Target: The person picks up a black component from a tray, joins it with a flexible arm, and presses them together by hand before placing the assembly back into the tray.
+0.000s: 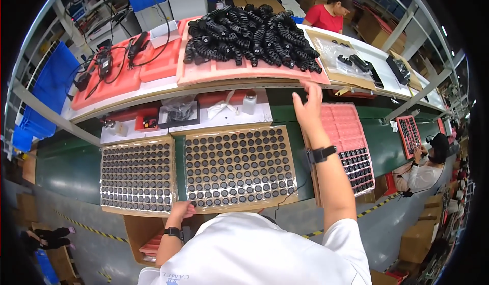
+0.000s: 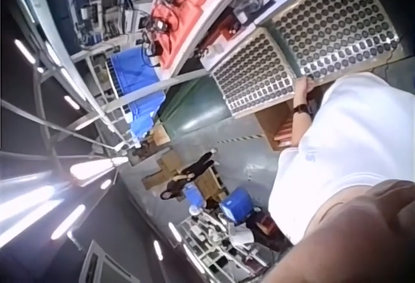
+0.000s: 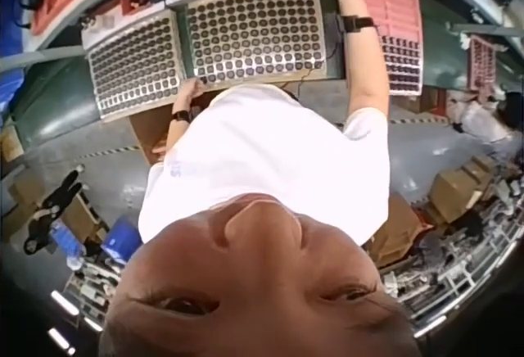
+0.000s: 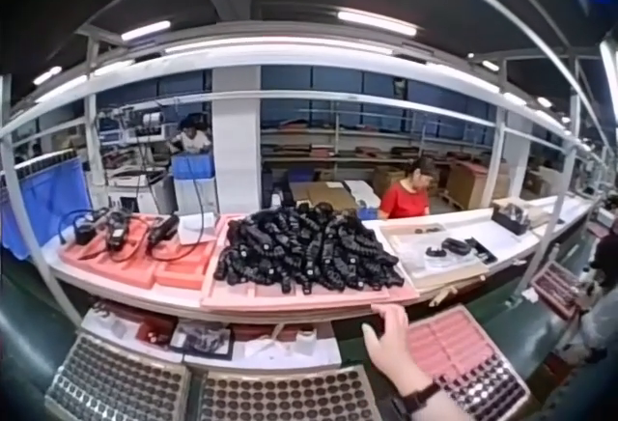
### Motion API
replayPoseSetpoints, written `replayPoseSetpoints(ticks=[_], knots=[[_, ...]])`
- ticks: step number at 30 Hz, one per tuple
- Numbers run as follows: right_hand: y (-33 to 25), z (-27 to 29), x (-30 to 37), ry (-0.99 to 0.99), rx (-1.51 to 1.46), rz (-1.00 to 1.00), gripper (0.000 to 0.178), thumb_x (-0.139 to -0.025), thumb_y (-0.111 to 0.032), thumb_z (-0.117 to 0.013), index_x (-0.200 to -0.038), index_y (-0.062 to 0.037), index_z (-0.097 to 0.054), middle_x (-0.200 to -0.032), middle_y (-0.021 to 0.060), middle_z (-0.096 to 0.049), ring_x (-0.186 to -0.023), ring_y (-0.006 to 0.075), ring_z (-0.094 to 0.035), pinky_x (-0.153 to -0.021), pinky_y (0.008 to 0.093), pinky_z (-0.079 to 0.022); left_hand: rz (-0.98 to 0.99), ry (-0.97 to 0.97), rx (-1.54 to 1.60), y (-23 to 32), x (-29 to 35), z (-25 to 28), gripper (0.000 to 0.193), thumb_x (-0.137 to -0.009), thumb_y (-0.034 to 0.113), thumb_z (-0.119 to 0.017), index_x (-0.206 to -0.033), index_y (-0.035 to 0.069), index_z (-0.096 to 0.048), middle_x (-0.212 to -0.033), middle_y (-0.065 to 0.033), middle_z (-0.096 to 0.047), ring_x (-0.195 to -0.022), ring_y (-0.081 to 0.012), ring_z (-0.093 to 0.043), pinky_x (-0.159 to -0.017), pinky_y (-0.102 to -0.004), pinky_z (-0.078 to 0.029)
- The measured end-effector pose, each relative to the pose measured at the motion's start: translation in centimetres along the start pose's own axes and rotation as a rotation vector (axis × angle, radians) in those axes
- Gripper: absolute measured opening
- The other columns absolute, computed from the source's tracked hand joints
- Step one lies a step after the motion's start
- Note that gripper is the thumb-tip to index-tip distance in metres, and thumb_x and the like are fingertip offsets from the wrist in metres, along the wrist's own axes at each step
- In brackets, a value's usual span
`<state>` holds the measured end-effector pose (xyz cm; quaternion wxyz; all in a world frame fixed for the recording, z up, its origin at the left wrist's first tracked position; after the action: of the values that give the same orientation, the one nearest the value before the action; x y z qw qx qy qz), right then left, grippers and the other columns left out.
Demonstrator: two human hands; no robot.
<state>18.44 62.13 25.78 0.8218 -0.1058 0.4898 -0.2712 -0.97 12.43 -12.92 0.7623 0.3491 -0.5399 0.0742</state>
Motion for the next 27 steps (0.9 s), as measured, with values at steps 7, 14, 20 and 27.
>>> replayPoseSetpoints(ticks=[7,14,20,27], knots=[[3.3,-0.4,-9.7,-0.076,0.112,-0.021,0.038,-0.074,-0.013,-0.065,-0.108,-0.0054,-0.053,-0.107,0.0168,-0.051,-0.104,0.0346,-0.048,-0.091,0.042,-0.039,-0.285,0.032,0.385,4.3,3.6,3.5,0.025,-0.092,0.027,-0.051,-0.091,0.002,-0.055,-0.076,-0.0098,-0.062,-0.069,-0.0209,-0.064,-0.061,-0.0297,-0.052],[4.8,-4.8,-16.9,-0.228,0.234,0.065,0.039,-0.075,-0.021,-0.065,-0.11,-0.0081,-0.054,-0.107,0.0159,-0.057,-0.104,0.034,-0.051,-0.091,0.0434,-0.04,-0.43,0.056,0.51,8.0,8.1,5.2,0.022,-0.092,0.023,-0.05,-0.092,0.001,-0.054,-0.079,-0.0103,-0.062,-0.072,-0.0211,-0.064,-0.063,-0.0298,-0.052],[4.8,-10.7,-18.5,-0.429,0.243,-0.074,0.042,-0.075,-0.026,-0.064,-0.112,-0.009,-0.053,-0.11,0.0168,-0.058,-0.107,0.0331,-0.052,-0.092,0.0426,-0.041,-0.493,0.024,0.551,9.4,9.5,3.8,0.02,-0.092,0.021,-0.05,-0.092,0.001,-0.054,-0.08,-0.011,-0.062,-0.073,-0.0213,-0.064,-0.065,-0.0296,-0.052],[5.5,-11.7,-19.4,-0.39,0.342,-0.152,0.047,-0.075,-0.027,-0.065,-0.116,-0.0096,-0.051,-0.108,0.0182,-0.059,-0.1,0.0348,-0.057,-0.087,0.0416,-0.045,-0.463,0.035,0.537,8.4,9.6,2.7,0.019,-0.093,0.021,-0.049,-0.091,0.002,-0.054,-0.08,-0.0101,-0.062,-0.072,-0.0211,-0.064,-0.065,-0.0306,-0.053]])
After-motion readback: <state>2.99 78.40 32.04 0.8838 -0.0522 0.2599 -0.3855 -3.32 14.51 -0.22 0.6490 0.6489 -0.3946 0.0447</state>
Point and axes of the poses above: each hand's wrist, its own x-axis away from the middle knuckle, its own z-axis out of the back of the hand, y = z × x, the point moved 10 cm from there along -x, towards the middle knuckle
